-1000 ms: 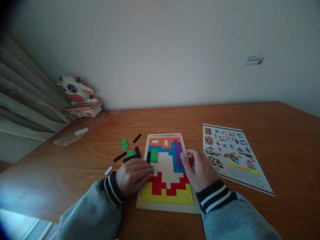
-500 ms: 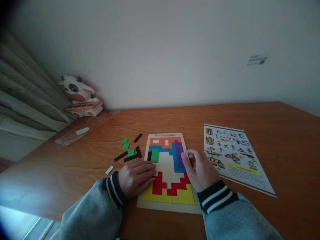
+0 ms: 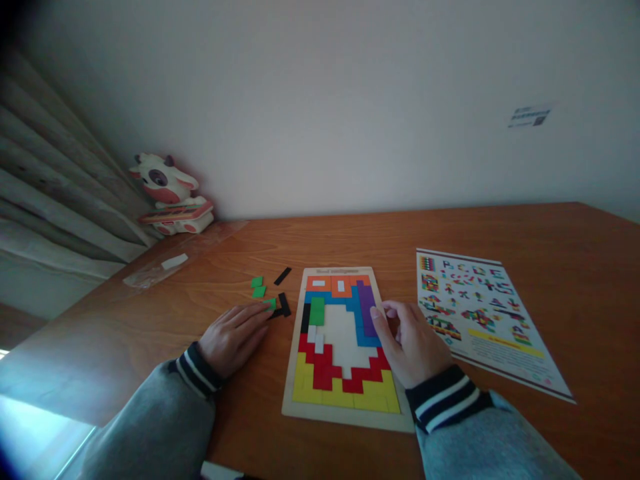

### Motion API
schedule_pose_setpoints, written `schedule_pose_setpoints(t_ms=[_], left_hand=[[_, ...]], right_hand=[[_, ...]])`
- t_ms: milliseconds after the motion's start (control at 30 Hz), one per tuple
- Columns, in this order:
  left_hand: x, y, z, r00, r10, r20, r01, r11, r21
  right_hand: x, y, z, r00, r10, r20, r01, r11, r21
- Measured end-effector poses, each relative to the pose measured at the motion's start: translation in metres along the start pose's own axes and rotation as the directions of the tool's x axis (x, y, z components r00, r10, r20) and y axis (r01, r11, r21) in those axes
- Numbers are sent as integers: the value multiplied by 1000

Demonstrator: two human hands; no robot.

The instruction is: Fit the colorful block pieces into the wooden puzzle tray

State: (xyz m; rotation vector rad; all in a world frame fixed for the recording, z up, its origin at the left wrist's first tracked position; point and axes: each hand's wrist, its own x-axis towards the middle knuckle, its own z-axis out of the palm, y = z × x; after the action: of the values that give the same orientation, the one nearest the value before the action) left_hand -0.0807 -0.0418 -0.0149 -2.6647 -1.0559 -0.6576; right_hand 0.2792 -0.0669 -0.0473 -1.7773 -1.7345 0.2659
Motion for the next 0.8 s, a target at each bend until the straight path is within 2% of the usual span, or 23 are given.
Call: schedule_pose_setpoints(t_ms=[100, 233, 300, 367, 467, 567, 667, 800], left_hand=[[-7, -4, 0, 1000, 13, 19, -13, 1000, 3], [0, 9, 3, 998, 52, 41, -52, 999, -10], [7, 20, 5, 994, 89, 69, -87, 996, -32], [16, 31, 6, 990, 107, 90, -102, 993, -59], [29, 46, 11, 984, 140, 112, -129, 986, -103], [39, 55, 17, 977, 167, 131, -150, 980, -128], [45, 59, 22, 976, 153, 153, -132, 982, -138], [45, 58, 23, 979, 128, 157, -104, 983, -149]], right_hand=[[0, 0, 1, 1000, -7, -8, 7, 1000, -10], [1, -3, 0, 997, -48, -60, 46, 999, -25], [1, -8, -3, 987, -119, -106, 116, 993, -38], [1, -18, -9, 959, -250, -130, 247, 968, -42], [-3, -39, -17, 867, -498, -20, 499, 867, 18], [-10, -57, -16, 774, -615, 151, 605, 788, 113], [-17, -65, -8, 742, -637, 209, 618, 771, 155], [-21, -63, -2, 749, -622, 227, 604, 782, 152]])
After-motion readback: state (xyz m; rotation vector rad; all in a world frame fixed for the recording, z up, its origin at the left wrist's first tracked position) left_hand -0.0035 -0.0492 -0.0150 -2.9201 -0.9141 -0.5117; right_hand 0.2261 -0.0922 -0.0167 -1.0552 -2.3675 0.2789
